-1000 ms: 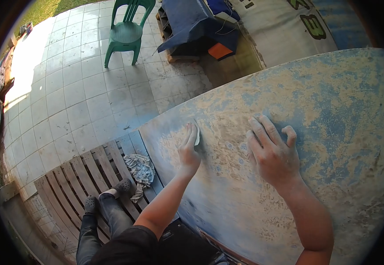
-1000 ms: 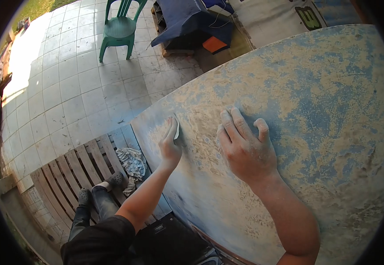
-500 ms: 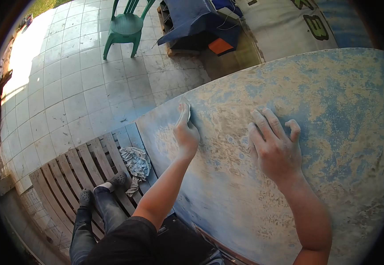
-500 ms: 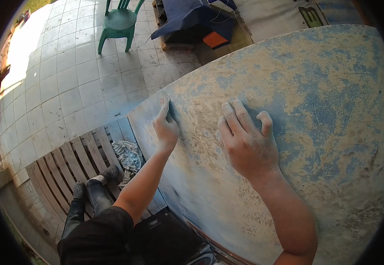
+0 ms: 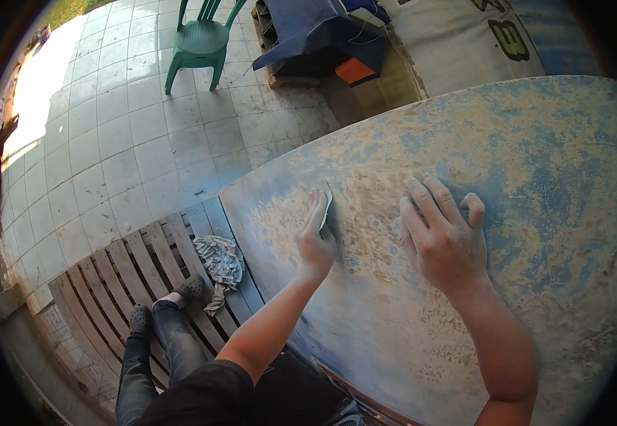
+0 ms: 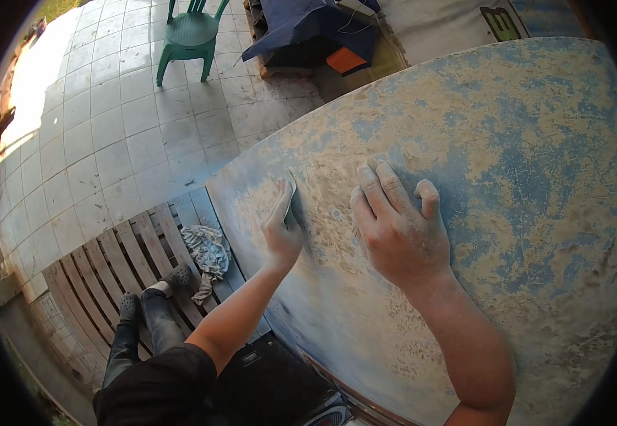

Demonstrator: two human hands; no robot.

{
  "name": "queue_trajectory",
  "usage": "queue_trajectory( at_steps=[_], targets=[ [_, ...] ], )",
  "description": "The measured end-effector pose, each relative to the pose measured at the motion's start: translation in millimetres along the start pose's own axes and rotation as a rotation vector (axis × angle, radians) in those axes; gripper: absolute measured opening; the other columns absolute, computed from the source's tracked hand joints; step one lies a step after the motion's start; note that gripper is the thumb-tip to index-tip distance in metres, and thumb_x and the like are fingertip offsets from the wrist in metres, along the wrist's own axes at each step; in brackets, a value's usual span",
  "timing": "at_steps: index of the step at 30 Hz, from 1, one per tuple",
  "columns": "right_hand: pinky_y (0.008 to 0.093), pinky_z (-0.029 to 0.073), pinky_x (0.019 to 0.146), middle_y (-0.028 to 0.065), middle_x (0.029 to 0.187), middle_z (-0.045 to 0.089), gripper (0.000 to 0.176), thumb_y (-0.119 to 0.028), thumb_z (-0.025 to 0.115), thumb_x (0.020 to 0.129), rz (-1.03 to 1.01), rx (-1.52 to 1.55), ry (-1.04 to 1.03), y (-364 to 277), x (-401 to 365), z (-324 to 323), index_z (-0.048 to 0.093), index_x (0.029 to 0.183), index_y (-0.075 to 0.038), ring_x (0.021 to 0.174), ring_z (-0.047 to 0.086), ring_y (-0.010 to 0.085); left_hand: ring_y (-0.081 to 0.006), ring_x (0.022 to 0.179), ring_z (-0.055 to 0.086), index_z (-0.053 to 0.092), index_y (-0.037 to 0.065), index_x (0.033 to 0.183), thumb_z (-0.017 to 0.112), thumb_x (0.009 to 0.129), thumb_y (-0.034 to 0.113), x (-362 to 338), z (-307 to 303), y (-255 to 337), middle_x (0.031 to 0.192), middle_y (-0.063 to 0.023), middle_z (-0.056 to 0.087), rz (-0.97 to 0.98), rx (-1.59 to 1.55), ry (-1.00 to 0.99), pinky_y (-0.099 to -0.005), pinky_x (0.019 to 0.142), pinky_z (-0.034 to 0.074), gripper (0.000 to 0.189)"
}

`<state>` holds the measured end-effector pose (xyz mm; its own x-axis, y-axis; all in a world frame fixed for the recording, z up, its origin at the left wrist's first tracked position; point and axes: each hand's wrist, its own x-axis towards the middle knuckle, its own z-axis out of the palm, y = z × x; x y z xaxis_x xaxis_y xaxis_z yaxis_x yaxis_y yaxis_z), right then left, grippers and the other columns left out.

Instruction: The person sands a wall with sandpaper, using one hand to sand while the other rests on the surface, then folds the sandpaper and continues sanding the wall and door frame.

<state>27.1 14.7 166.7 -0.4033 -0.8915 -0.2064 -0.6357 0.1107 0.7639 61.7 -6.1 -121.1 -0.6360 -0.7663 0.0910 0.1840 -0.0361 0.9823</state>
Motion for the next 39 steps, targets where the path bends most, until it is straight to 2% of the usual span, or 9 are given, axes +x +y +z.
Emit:
queue_trajectory(
  at_steps=[5, 8, 9, 16, 21, 26, 30, 32, 39],
  targets=[
    [0.0492, 0.029, 0.109, -0.0001, 0.139, 0.068, 0.021, -0.03, 0.071, 0.096, 0.007, 0.023, 0.007, -1, 0, 2, 0.076, 0.114, -0.02, 0.139, 0.053, 0.014, -0.0387, 0.145, 0.054, 0.062, 0.0, 0.148, 0.057, 0.081, -0.022, 44, -9, -43, 0.151, -0.0263, 0.06, 0.238, 0.098, 0.006, -0.0436, 0.115, 0.051, 0.072],
    [0.049, 0.029, 0.108, -0.0004, 0.139, 0.068, 0.021, -0.03, 0.071, 0.096, 0.006, 0.013, -0.005, -2, -2, 1, 0.076, 0.113, -0.02, 0.139, 0.053, 0.0139, -0.0392, 0.144, 0.055, 0.062, -0.002, 0.148, 0.058, 0.091, -0.016, 54, -7, -37, 0.15, -0.0285, 0.061, 0.114, 0.084, 0.056, -0.0405, 0.116, 0.05, 0.059],
    [0.0489, 0.029, 0.108, -0.0006, 0.139, 0.068, 0.021, -0.03, 0.071, 0.096, 0.005, -0.006, -0.002, -1, 0, 1, 0.076, 0.113, -0.02, 0.14, 0.053, 0.0139, -0.0389, 0.146, 0.053, 0.06, -0.001, 0.15, 0.058, 0.083, -0.02, 45, -4, -43, 0.154, -0.0275, 0.057, 0.142, 0.114, 0.06, -0.043, 0.116, 0.05, 0.07],
    [0.0484, 0.029, 0.107, 0.0, 0.14, 0.068, 0.022, -0.031, 0.072, 0.094, -0.014, -0.018, 0.023, -2, -2, 4, 0.075, 0.113, -0.019, 0.14, 0.053, 0.0144, -0.0454, 0.156, 0.037, 0.044, -0.008, 0.16, 0.048, 0.08, -0.023, -6, -9, -12, 0.165, -0.0351, 0.04, 0.144, 0.063, -0.147, -0.0471, 0.123, 0.043, 0.081],
    [0.048, 0.03, 0.106, 0.0008, 0.14, 0.068, 0.024, -0.031, 0.071, 0.095, -0.019, 0.011, -0.006, -3, -2, 3, 0.075, 0.115, -0.019, 0.139, 0.054, 0.015, -0.0444, 0.16, 0.031, 0.039, -0.009, 0.162, 0.052, 0.103, -0.007, -7, 10, 8, 0.169, -0.0327, 0.035, -0.011, 0.034, -0.083, -0.0442, 0.128, 0.032, 0.06],
    [0.0481, 0.03, 0.106, 0.001, 0.141, 0.068, 0.023, -0.03, 0.07, 0.096, -0.022, 0.015, -0.02, -2, -1, 0, 0.075, 0.116, -0.019, 0.14, 0.054, 0.0153, -0.0396, 0.162, 0.028, 0.043, -0.006, 0.16, 0.047, 0.107, -0.006, 69, 7, -17, 0.168, -0.0322, 0.036, -0.19, -0.117, 0.031, -0.041, 0.13, 0.026, 0.053],
    [0.0485, 0.03, 0.107, 0.0019, 0.142, 0.068, 0.022, -0.029, 0.069, 0.097, -0.003, 0.036, 0.002, -2, -1, 1, 0.075, 0.115, -0.019, 0.14, 0.053, 0.0165, -0.0399, 0.161, 0.03, 0.044, -0.007, 0.16, 0.048, 0.107, -0.006, 36, 12, 0, 0.168, -0.0315, 0.037, -0.198, -0.088, 0.048, -0.0401, 0.129, 0.028, 0.054],
    [0.0487, 0.03, 0.107, 0.0022, 0.142, 0.067, 0.022, -0.029, 0.069, 0.097, 0.002, 0.043, -0.002, -2, 0, 2, 0.075, 0.115, -0.018, 0.14, 0.053, 0.0167, -0.0404, 0.159, 0.036, 0.046, -0.007, 0.158, 0.05, 0.107, -0.004, -19, 11, 16, 0.167, -0.0301, 0.04, -0.056, -0.031, -0.069, -0.0392, 0.128, 0.031, 0.051],
    [0.0488, 0.03, 0.109, 0.0021, 0.142, 0.068, 0.021, -0.026, 0.067, 0.097, 0.002, 0.059, -0.007, -2, -1, 2, 0.075, 0.115, -0.019, 0.141, 0.053, 0.0163, -0.042, 0.155, 0.041, 0.05, -0.008, 0.155, 0.051, 0.105, -0.008, 61, 14, -20, 0.162, -0.0325, 0.046, -0.162, -0.069, 0.086, -0.0413, 0.126, 0.035, 0.051]
  ],
)
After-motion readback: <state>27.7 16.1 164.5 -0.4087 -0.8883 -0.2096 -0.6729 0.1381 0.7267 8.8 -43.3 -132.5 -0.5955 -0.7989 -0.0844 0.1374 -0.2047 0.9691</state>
